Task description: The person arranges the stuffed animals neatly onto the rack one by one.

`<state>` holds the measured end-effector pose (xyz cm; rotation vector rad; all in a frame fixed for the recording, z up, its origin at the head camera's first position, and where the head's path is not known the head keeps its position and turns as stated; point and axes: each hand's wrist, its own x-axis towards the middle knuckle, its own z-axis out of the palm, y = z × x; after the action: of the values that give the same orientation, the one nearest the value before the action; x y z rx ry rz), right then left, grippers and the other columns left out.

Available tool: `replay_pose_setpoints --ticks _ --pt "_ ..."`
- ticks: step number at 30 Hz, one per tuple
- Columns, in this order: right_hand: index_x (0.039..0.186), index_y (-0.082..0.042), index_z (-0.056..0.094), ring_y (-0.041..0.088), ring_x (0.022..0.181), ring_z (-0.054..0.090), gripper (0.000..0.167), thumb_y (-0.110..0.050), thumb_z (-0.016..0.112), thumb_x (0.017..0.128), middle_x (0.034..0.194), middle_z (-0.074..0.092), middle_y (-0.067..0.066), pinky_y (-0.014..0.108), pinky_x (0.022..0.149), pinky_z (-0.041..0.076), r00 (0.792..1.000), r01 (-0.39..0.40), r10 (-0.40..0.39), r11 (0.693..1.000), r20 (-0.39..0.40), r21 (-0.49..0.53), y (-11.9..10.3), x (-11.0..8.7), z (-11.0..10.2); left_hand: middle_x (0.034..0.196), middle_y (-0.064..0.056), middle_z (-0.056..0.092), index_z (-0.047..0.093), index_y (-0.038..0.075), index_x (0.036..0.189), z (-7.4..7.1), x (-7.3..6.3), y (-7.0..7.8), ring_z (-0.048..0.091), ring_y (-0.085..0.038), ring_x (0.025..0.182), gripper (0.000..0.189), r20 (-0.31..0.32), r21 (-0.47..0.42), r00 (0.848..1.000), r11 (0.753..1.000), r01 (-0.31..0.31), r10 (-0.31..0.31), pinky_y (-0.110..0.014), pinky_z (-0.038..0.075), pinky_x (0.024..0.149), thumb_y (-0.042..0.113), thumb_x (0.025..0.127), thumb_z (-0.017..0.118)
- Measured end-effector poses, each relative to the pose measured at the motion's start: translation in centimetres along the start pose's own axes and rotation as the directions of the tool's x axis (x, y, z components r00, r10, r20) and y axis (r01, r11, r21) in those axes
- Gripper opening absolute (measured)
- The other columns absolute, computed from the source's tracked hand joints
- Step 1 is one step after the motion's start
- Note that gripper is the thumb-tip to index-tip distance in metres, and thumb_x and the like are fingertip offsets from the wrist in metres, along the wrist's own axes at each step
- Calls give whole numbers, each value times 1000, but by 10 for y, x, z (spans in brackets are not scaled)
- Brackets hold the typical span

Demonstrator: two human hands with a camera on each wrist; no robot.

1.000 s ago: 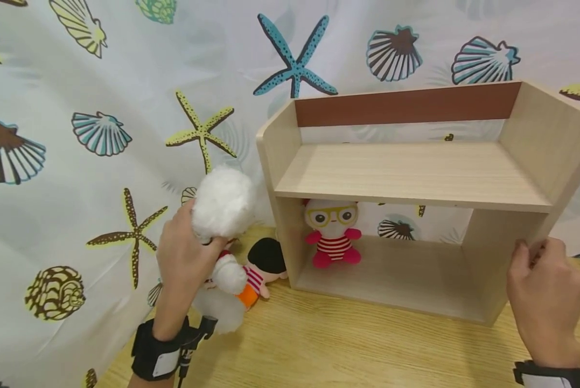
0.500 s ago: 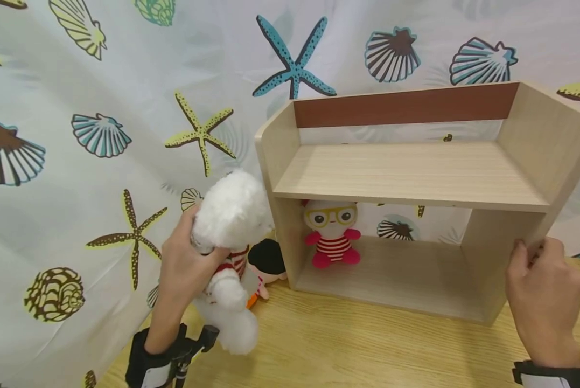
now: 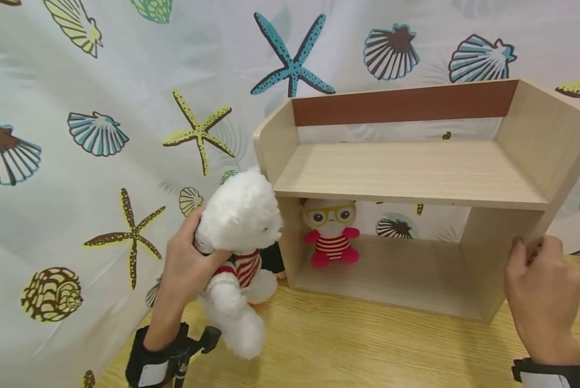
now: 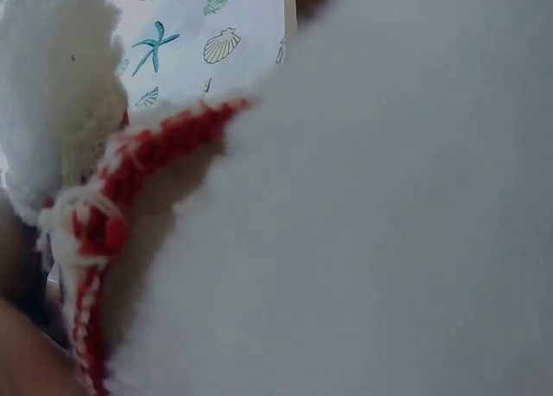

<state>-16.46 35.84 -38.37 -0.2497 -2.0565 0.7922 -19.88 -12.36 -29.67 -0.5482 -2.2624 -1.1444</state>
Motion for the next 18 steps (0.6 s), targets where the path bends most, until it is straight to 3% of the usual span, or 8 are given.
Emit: replay_pose_setpoints --ticks 2,4,8,13,15,18 --pt "92 29 50 -16 51 43 30 0 45 97 83 55 50 4 38 27 1000 8 -8 1000 -5 -1 0 1 0 126 -13 64 51 10 143 1 1 -2 63 -30 106 70 32 -61 999 998 -1 3 -52 51 84 18 81 81" --pt "91 28 50 -29 65 28 30 -1 45 97 82 55 50 6 35 27 1000 15 -15 1000 -8 3 1 1 -1 130 -13 61 50 10 144 3 2 -5 62 -31 109 69 68 -126 998 992 -2 10 -53 49 87 15 82 80" --pt "91 28 51 -29 62 29 32 -2 45 98 82 56 49 9 32 27 1000 6 -6 1000 -3 -2 1 3 -1 131 -13 59 51 9 144 11 7 -13 60 -31 110 67 134 -252 990 968 -8 43 -54 48 89 12 82 76" --pt "88 26 51 -27 58 29 30 -2 46 98 78 56 47 10 31 27 1000 -6 6 1000 -2 -6 1 2 -2 130 -12 60 53 9 142 28 11 -22 60 -29 109 66 185 -347 980 938 -6 75 -52 47 91 15 80 73" --pt "87 26 51 -11 45 46 29 0 46 97 79 56 48 10 31 26 1000 6 -6 1000 -8 -11 0 2 -2 131 -12 60 52 9 143 35 13 -23 58 -29 110 67 205 -383 975 924 0 86 -52 46 93 15 79 72" --pt "90 27 52 -13 48 46 29 -1 46 97 82 56 49 9 32 27 1000 3 -3 1000 -12 -14 0 2 -1 133 -11 58 51 9 144 45 15 -24 56 -28 111 68 234 -423 968 906 15 93 -51 44 95 16 79 70"
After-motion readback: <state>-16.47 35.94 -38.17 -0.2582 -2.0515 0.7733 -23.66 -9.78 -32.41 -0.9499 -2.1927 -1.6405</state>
